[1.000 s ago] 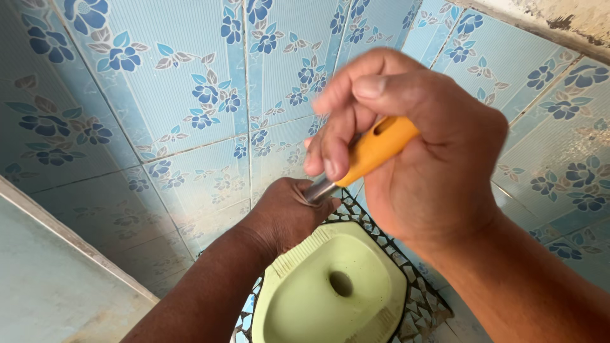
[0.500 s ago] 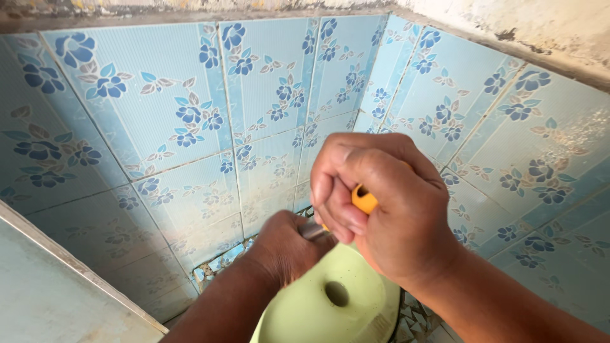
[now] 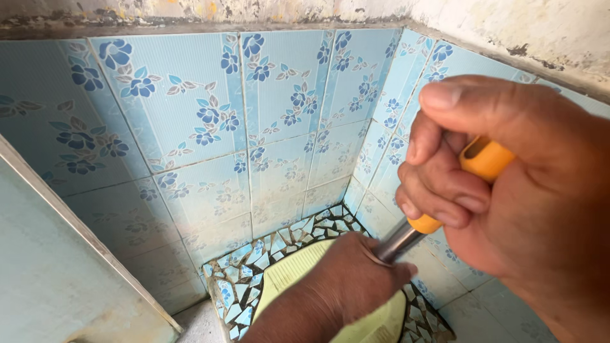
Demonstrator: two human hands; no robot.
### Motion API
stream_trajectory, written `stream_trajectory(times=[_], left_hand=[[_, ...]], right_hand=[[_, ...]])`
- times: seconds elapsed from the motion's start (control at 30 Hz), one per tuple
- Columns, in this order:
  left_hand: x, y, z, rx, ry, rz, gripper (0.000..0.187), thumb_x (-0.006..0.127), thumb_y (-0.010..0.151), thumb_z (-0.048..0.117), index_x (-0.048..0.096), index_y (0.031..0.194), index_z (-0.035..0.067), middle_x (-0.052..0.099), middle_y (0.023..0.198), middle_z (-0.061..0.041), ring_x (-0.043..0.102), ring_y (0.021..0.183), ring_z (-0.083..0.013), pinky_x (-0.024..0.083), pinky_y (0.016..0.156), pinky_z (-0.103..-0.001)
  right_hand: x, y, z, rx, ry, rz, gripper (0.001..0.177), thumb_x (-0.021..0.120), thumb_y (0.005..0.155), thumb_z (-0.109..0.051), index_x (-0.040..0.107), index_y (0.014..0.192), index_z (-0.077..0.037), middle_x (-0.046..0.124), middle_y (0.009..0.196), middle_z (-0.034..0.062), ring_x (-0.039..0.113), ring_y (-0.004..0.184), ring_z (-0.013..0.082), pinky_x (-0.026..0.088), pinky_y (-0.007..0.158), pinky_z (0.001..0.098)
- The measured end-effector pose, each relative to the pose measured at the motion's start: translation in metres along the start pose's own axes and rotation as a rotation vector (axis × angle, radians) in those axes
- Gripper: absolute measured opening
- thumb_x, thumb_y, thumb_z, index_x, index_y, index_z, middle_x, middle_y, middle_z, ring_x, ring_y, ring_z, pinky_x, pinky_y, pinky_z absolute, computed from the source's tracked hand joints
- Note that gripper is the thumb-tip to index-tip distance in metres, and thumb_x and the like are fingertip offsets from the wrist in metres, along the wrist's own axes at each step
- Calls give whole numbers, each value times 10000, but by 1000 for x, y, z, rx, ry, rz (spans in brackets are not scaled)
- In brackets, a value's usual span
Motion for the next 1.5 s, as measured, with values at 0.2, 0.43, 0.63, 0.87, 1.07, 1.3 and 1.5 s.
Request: stream_trajectory(times=[0.2,0.43,0.63,0.87,1.07,1.3,1.5], left_hand=[[-50,13,-13,158,130,168,299,707,864,347,779,1000,91,751,785,-122,723,718,-191,578,751,-349],[-102,31,-73,41,152,221,219,733,845,268,796,929,76,782,799,-78,703,707,-141,570,747,-332],[-109,41,-90,142,-36,231,237,775,810,257,772,890,34,748,717,-63,621,640,-116,550,674,-327],[-108,51,-81,76,19,213,232,747,836,270,762,888,45,718,684,-87,627,632,-139,542,659,-339],[-89,52,-82,65,173,215,242,780,778,275,796,821,38,752,699,-110,660,620,-165,548,667,-360],[-54,43,-66,15,206,155,254,789,742,269,770,844,37,752,720,-110,732,666,-192,584,707,-369],[-21,24,-40,-34,70,28,335,802,776,320,763,889,7,762,733,-102,713,662,-181,582,710,-351]], right_hand=[[19,5,33,-345,-218,-7,276,510,1056,-207,630,878,-35,468,563,6,447,415,77,496,462,294],[71,16,85,-125,112,96,245,506,998,-64,577,770,-10,430,544,20,421,442,108,456,438,320],[75,25,93,-44,149,152,282,463,974,-83,572,725,-7,407,513,6,392,403,122,414,432,326],[58,31,96,33,186,172,288,425,968,-92,575,743,9,396,515,22,392,423,151,425,479,356],[54,14,89,46,154,116,298,431,940,-91,592,718,24,420,523,36,365,420,143,384,411,334],[18,-8,80,138,250,66,310,462,944,-113,622,730,44,375,480,17,346,399,138,401,443,343],[2,-12,45,-78,167,-13,337,467,1021,-153,634,780,13,423,514,19,396,393,121,495,431,341]])
Point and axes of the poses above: each hand's wrist, its own y-axis towards the middle knuckle, its own x-axis out of the palm, z = x × y, the point moved 3 cm from there along y, towards the middle knuckle
